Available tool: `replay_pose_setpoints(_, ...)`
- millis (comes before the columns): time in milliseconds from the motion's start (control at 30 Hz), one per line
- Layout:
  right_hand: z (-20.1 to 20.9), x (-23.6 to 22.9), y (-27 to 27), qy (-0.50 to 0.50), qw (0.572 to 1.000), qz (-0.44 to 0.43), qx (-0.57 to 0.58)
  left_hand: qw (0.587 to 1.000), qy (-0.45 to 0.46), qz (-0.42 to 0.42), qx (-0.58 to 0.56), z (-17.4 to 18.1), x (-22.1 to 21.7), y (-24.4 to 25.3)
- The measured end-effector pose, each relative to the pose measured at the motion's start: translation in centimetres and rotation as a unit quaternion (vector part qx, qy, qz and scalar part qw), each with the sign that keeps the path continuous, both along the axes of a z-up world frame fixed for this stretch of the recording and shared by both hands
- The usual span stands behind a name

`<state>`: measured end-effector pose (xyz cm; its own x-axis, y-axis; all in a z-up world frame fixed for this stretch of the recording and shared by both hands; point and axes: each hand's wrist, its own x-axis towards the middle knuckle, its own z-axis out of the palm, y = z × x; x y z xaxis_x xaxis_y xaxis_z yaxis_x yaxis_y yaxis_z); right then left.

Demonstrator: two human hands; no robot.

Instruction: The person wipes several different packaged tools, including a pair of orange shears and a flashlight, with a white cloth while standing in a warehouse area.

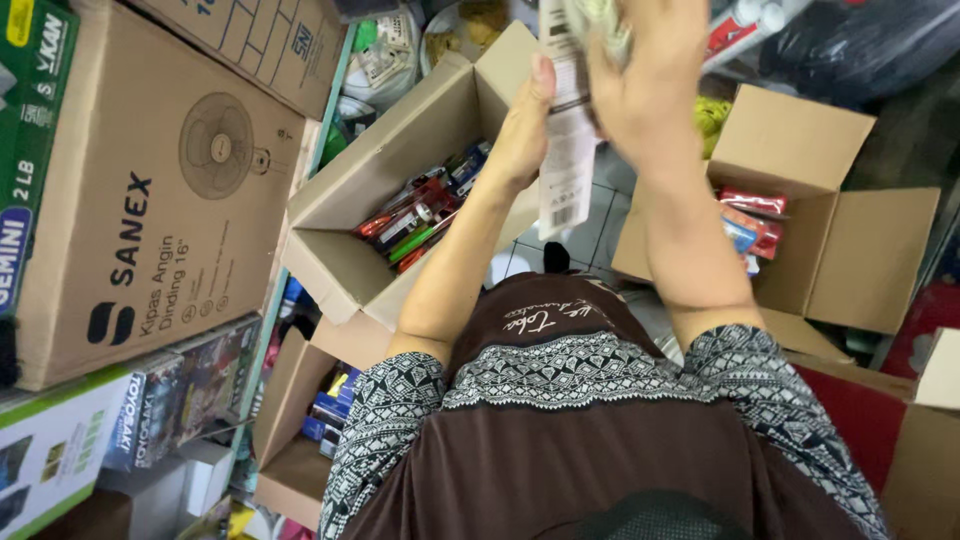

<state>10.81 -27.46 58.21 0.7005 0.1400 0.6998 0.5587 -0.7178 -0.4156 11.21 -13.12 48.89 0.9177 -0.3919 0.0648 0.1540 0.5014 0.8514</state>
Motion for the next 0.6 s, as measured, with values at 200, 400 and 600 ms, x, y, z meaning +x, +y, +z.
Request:
replay_pose_setpoints(200, -2.1, -6.4, 2.8, 0.095, 0.988, 0.125, -0.006, 0.993, 0.003, 0.117, -0.016, -0.5, 0.8, 2.6)
replay_pose_setpoints(400, -1.8, -7.4, 1.6, 0.150, 0.976, 0.156, 0.023, 0.978, 0.043, 0.202, 0.020, -2.5, 1.9, 2.6)
replay_pose_setpoints(600, -4.9, -6.7, -0.6, 0.369, 0.904, 0.154, 0.152, 0.981, -0.053, 0.183, 0.047, -3.1, 2.3, 1.2)
